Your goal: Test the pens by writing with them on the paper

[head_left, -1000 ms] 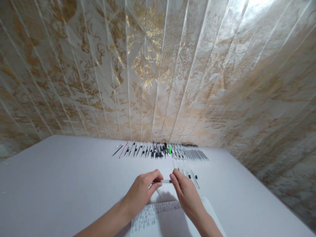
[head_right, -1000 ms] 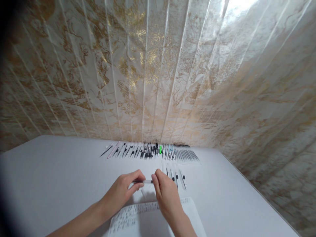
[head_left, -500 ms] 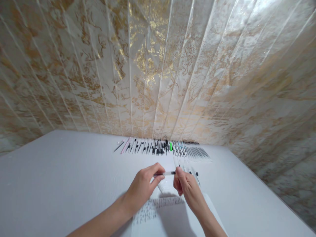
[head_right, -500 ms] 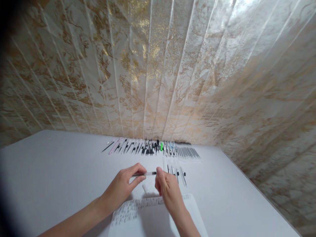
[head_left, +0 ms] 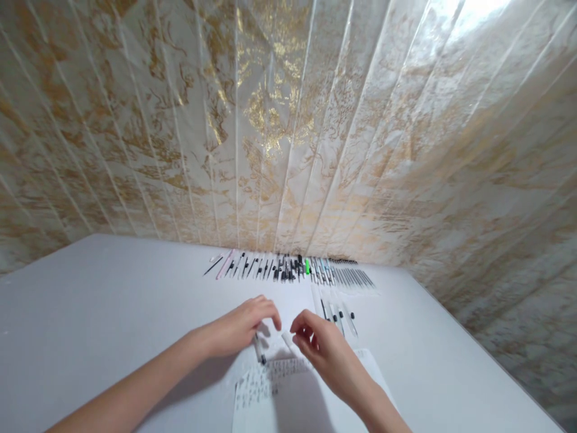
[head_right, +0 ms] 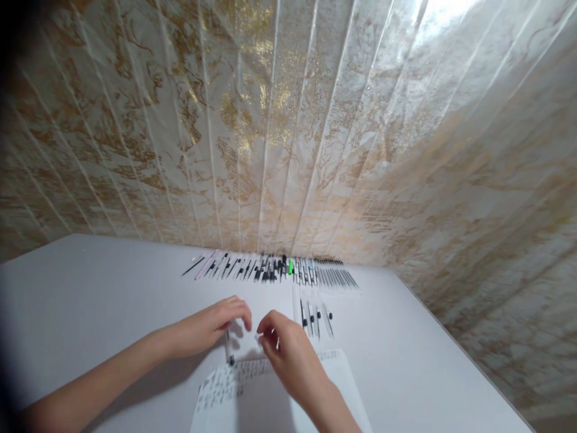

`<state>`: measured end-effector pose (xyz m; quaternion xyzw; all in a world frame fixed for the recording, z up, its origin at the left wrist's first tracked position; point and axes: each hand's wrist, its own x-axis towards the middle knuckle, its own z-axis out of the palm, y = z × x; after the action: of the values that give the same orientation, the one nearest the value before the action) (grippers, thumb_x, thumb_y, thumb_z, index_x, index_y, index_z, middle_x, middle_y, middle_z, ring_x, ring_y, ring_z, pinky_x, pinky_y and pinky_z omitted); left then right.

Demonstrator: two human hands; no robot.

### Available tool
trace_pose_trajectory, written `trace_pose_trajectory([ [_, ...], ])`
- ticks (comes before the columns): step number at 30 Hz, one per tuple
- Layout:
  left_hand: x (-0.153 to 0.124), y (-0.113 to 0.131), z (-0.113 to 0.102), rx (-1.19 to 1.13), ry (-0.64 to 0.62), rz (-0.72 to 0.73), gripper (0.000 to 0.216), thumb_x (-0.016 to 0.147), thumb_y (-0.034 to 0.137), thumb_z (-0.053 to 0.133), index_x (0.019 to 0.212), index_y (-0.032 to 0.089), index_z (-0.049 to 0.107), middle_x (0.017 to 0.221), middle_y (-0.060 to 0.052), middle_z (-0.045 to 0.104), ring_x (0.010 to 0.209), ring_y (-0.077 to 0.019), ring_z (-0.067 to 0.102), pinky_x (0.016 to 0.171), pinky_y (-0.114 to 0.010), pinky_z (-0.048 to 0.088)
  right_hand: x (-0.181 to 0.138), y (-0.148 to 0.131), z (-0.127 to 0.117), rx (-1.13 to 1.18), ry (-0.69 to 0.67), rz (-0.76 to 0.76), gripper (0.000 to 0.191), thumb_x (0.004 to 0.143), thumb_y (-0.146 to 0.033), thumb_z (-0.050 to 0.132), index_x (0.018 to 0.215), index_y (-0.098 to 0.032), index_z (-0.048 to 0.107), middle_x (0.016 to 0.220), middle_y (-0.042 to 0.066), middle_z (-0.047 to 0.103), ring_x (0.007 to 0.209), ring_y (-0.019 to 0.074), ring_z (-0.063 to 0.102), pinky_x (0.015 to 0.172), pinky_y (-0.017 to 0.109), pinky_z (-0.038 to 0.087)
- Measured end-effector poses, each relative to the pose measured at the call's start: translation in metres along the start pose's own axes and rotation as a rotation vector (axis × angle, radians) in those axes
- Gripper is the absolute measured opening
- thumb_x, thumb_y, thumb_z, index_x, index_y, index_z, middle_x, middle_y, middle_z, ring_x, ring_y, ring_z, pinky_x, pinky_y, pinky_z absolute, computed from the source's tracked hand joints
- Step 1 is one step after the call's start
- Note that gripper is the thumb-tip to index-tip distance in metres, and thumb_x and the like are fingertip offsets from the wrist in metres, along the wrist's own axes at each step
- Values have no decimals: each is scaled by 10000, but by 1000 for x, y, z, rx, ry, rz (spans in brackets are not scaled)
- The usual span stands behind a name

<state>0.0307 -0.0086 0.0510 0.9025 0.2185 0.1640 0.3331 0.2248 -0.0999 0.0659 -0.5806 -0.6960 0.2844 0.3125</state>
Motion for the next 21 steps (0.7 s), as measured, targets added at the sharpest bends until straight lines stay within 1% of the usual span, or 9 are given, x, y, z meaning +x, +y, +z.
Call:
trace_pose_trajectory([
  [1,-6,-5,1,75,-49,35,435,728,-104,411,913,237,610,971,4,605,1008,-177,516,905,-302,367,-2,-1,2,-67,-12,-12,146,808,-77,483,821,-201,559,705,-24,587,620,127,510,589,231,374],
  [2,-11,-10,3,146,-56,35,405,746,-93,441,911,238,608,1000,1,600,1017,-185,507,897,-306,358,-5,-2,5,-122,-21,-20,165,798,-55,479,806,-201,555,698,-25,592,614,128,515,587,230,369],
  [4,-20,-17,9,241,-5,0,271,796,-27,516,878,221,588,998,-8,593,986,-198,505,856,-305,353,-9,0,15,-209,-36,-23,178,783,-36,501,833,-200,549,713,-21,604,612,134,535,580,229,362],
  [7,-26,-20,19,269,81,-38,109,866,101,550,843,208,545,909,-5,596,878,-194,518,783,-297,352,-12,6,33,-325,-28,-14,148,789,-81,564,871,-199,529,735,-6,616,597,153,558,551,234,352],
  [10,-25,-13,23,248,96,10,78,915,172,505,852,209,530,884,-4,605,820,-188,530,776,-305,350,-12,11,43,-397,9,-38,124,823,-92,530,827,-209,490,745,6,616,608,168,573,549,237,360],
  [14,-19,3,21,229,127,33,78,924,163,481,877,204,529,910,-16,625,833,-192,549,780,-310,358,-13,9,35,-401,45,-52,142,819,-73,488,838,-212,460,766,18,601,638,171,569,568,233,378],
  [16,-14,9,20,216,154,33,90,924,152,472,880,201,533,906,-19,633,829,-189,556,770,-303,371,-15,7,28,-368,55,-43,105,855,-125,470,802,-214,450,757,19,590,643,171,556,568,234,369],
  [17,-12,12,20,212,171,41,103,928,154,463,874,199,538,891,-21,634,818,-186,557,758,-297,379,-17,7,24,-342,53,-32,124,886,-173,451,770,-216,446,739,16,584,636,171,547,566,236,361],
  [21,-2,18,25,127,211,136,220,954,204,416,807,186,580,786,-28,620,744,-172,551,680,-267,408,-23,6,11,-115,27,48,384,972,-403,340,670,-209,473,595,-12,530,564,151,516,573,244,349],
])
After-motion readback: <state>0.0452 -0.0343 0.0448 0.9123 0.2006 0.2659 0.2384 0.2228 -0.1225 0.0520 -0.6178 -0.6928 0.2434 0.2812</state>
